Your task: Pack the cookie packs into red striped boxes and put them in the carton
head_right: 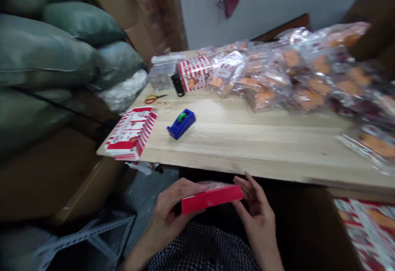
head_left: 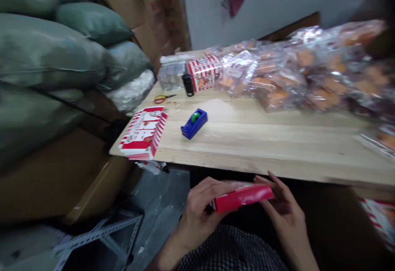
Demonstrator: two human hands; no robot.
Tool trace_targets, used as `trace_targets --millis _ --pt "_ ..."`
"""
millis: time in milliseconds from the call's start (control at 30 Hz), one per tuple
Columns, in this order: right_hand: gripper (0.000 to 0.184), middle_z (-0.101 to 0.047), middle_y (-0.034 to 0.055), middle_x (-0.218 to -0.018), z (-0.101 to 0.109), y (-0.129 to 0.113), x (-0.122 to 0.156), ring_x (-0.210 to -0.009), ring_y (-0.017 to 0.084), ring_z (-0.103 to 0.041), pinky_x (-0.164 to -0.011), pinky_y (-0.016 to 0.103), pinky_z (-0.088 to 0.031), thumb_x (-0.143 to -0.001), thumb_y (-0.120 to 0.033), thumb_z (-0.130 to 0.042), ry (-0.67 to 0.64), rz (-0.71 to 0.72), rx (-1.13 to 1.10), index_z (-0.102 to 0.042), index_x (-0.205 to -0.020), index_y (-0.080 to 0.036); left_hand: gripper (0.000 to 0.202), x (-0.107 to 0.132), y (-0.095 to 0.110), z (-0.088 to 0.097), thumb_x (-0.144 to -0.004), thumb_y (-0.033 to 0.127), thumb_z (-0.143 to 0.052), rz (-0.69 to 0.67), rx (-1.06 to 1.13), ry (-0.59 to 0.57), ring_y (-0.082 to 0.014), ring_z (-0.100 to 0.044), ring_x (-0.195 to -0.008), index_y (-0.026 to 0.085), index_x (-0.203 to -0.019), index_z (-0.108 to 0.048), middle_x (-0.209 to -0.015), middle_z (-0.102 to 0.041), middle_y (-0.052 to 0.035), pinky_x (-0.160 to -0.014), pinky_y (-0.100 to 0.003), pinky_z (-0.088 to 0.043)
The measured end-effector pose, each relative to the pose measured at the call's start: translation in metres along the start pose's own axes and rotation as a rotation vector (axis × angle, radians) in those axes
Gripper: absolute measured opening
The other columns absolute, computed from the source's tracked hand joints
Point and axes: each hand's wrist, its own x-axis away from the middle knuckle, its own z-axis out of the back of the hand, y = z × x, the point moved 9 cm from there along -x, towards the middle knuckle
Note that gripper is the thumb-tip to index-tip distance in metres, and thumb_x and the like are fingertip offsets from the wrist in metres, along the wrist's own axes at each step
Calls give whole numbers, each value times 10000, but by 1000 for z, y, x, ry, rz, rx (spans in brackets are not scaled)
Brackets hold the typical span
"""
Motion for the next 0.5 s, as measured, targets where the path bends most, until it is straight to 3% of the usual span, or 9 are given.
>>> trace_targets --millis 100,167,267,333,400,500 --pt "426 -690 114 -1281 13 1 11 -1145 265 -685 -989 441 -559 -968 -485 -537 -44 -170 -200 -587 -1325 -257 537 4 29 -17 -892 90 -630 -312 -136 -50 -229 -642 -1149 307 -1377 -554 -1213 -713 -81 -994 -425 -520" --pt "474 -685 122 -1289 17 -8 25 -1147 274 -685 -963 448 -572 -998 -557 -409 -85 -222 -305 -601 -1301 -247 518 10 38 -42 -895 112 -639 -484 -215 -121 -228 -630 -1182 272 -1380 -555 -1213 -720 -81 -1046 -425 -494" --pt "454 -669 101 -1313 22 -23 43 -1146 266 -684 -966 440 -569 -966 -516 -518 -71 -258 -343 -543 -1346 -269 407 22 43 -84 -915 117 -605 -670 -242 -224 -198 -622 -1199 219 -1308 -621 -1173 -741 -61 -1121 -369 -431" --pt "443 -685 86 -1282 35 -28 47 -1110 251 -700 -980 434 -558 -916 -419 -638 -5 -276 -364 -545 -1321 -265 401 23 43 -103 -909 105 -603 -703 -271 -216 -211 -572 -1272 234 -1286 -643 -1213 -724 -57 -1169 -391 -374" --pt "471 -717 83 -1212 70 -33 47 -1046 247 -724 -958 445 -568 -862 -381 -708 105 -261 -381 -562 -1289 -246 468 19 39 -113 -870 126 -672 -682 -307 -176 -263 -502 -1349 272 -1313 -622 -1325 -662 -71 -1191 -485 -329" --pt "537 -758 70 -1085 172 -46 64 -896 239 -755 -820 420 -621 -802 -406 -765 417 -187 -269 -579 -1282 -252 710 7 29 -113 -796 134 -769 -613 -299 -129 -297 -550 -1301 291 -1433 -497 -1400 -600 -112 -1119 -526 -417"
